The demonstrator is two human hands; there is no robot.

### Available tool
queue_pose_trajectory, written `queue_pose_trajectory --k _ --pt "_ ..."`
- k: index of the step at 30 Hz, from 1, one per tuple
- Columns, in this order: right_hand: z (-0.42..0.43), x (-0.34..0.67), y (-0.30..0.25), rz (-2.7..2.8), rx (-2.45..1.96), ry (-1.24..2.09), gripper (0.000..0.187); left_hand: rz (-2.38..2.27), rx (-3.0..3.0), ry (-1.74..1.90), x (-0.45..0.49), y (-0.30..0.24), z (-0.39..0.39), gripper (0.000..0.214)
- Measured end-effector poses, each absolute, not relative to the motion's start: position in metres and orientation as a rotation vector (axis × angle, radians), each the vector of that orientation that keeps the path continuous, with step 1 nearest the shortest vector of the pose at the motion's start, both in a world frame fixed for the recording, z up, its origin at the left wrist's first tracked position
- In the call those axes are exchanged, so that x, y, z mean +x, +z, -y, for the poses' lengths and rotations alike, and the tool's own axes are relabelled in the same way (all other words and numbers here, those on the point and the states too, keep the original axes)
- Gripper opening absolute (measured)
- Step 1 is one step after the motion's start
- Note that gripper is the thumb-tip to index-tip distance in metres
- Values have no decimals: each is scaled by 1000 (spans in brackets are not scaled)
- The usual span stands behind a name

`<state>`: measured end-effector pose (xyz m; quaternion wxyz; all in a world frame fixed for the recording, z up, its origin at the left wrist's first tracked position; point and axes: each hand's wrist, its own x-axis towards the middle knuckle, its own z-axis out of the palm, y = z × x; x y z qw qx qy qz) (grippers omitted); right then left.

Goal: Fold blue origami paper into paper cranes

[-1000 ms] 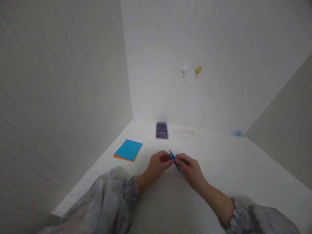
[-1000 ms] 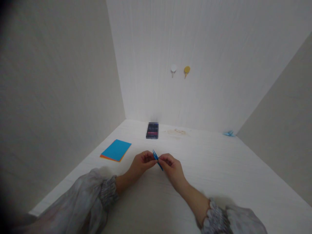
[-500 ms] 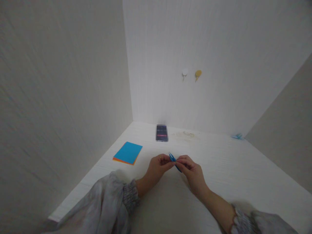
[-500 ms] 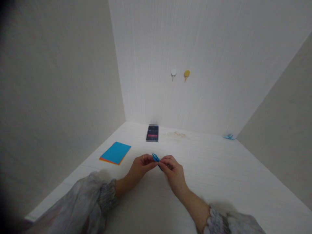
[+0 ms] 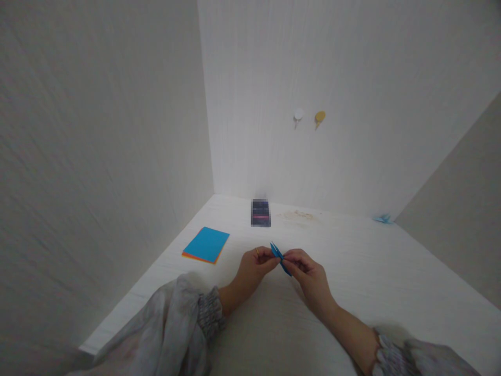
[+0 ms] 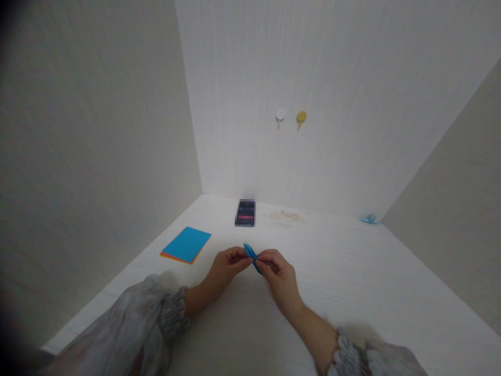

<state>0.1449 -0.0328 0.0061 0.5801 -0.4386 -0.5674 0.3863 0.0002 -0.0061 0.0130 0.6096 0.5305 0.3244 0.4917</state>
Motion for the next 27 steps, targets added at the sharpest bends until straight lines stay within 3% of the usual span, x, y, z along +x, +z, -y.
queue_pose_trajectory --k 16,27 --pt "34 146 8 1396 -1062 889 11 -867 1468 1119 -4 8 3 12" --pt "33 145 5 1232 -1086 1061 14 -784 1471 1140 -1 5 4 18"
